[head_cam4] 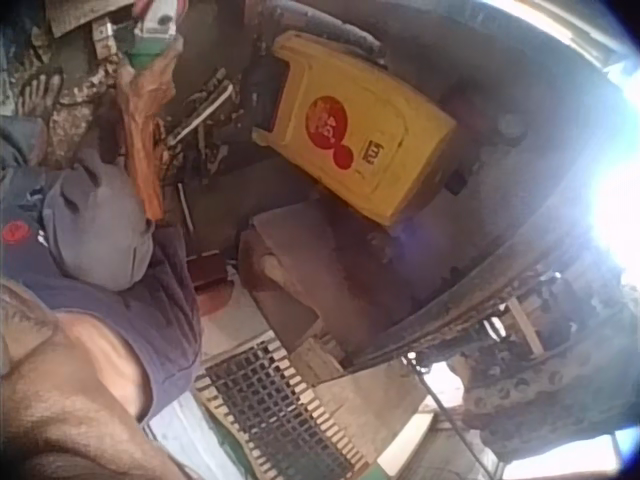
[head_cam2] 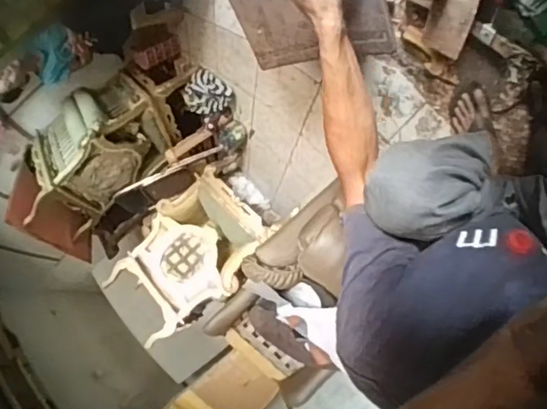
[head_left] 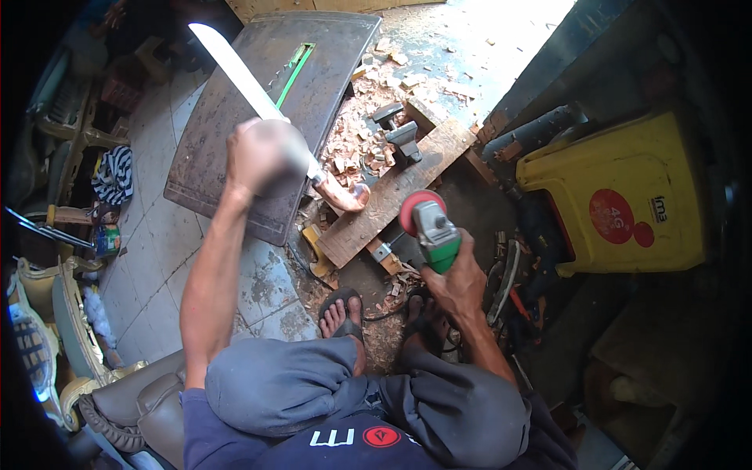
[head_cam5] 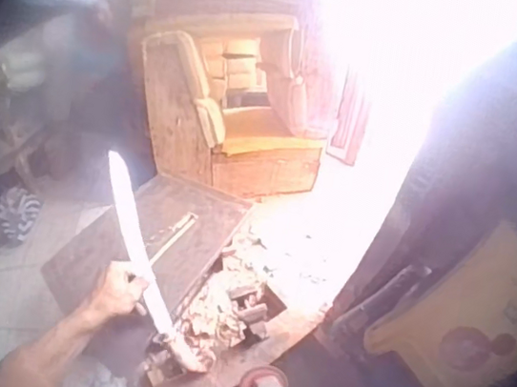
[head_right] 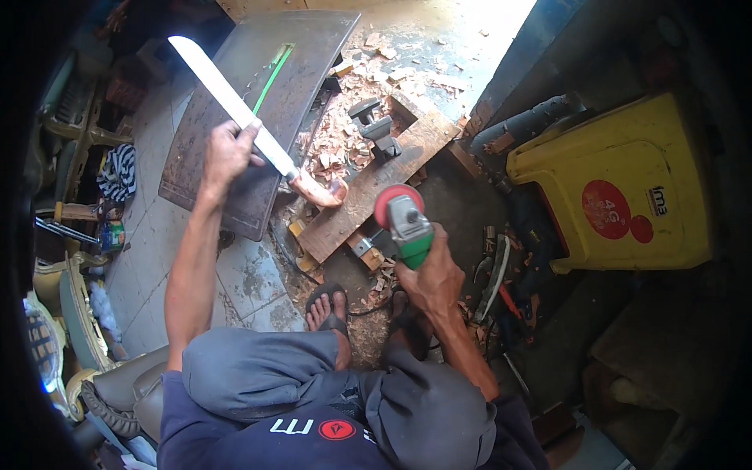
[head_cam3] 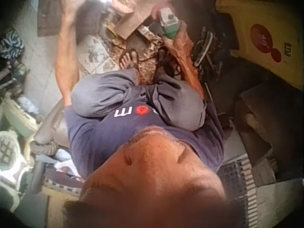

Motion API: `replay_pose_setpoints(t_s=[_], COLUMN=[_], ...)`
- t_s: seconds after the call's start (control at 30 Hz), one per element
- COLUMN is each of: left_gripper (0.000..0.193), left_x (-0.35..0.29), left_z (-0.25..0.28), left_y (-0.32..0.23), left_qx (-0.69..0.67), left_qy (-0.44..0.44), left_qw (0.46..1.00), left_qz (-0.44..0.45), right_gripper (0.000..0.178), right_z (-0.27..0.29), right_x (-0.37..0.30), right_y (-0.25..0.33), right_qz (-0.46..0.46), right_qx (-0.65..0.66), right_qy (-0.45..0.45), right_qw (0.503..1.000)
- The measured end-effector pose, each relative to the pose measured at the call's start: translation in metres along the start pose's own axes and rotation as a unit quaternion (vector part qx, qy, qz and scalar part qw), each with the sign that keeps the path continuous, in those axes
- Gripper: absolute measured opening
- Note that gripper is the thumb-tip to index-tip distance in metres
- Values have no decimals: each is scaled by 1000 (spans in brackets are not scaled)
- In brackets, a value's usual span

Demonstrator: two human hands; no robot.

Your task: The person uses a handheld power angle grinder to sharpen and shape the edge of a large metal blade while holding it by its wooden handle.

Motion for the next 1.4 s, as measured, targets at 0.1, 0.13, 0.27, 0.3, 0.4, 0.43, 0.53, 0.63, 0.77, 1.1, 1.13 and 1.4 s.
replay_pose_setpoints(t_s=[0.1, 0.13, 0.27, 0.3, 0.4, 0.43, 0.53, 0.63, 0.77, 1.1, 1.13, 1.4], left_gripper=[33, 33, 32, 32, 32, 31, 31, 37, 47, 29, 27, 22], left_x=[18, 24, 18, 22, 33, 36, 41, 40, 10, -59, -62, -115], left_z=[19, 25, 87, 93, 112, 112, 97, 103, 99, 7, 22, 165], left_y=[-3, -3, -10, 0, 58, 80, 123, 130, 62, -13, -30, -174], left_qx=[-122, -193, -307, -351, -364, -360, -369, -254, 359, 376, 330, -25], left_qy=[98, 121, 91, 116, 76, 54, 48, 65, -130, 42, 4, -194], left_qw=[987, 973, 945, 926, 928, 931, 921, 953, 924, 836, 857, 922], left_qz=[-20, -29, -72, -75, 2, 36, 110, 154, 36, -398, -396, -333], right_gripper=[82, 82, 82, 82, 84, 85, 88, 90, 88, 83, 83, 98], right_z=[11, 12, 20, 22, 24, 23, 24, 23, 29, 21, 22, 10], right_x=[-11, -13, -28, -31, -31, -31, -35, -37, -44, -46, -46, -44], right_y=[-17, -24, -37, -39, -39, -38, -45, -42, -44, -46, -47, -71], right_qz=[-68, -77, -137, -147, -148, -143, -136, -137, -144, -143, -157, -193], right_qx=[1, 11, 49, 56, 74, 87, 94, 95, 95, 100, 93, 80], right_qy=[1, -7, -24, -29, -33, -33, -37, -35, -34, -23, -22, -31], right_qw=[998, 997, 989, 987, 986, 985, 986, 985, 984, 984, 983, 977])
Point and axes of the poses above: each hand's wrist, its own x-axis towards the middle knuckle, its own z-axis out of the back of the hand, y = z × x, the point moved 5 cm from there along x, towards the middle knuckle, and after that the axes turned 5 degrees about y, right-handed, at the moved point
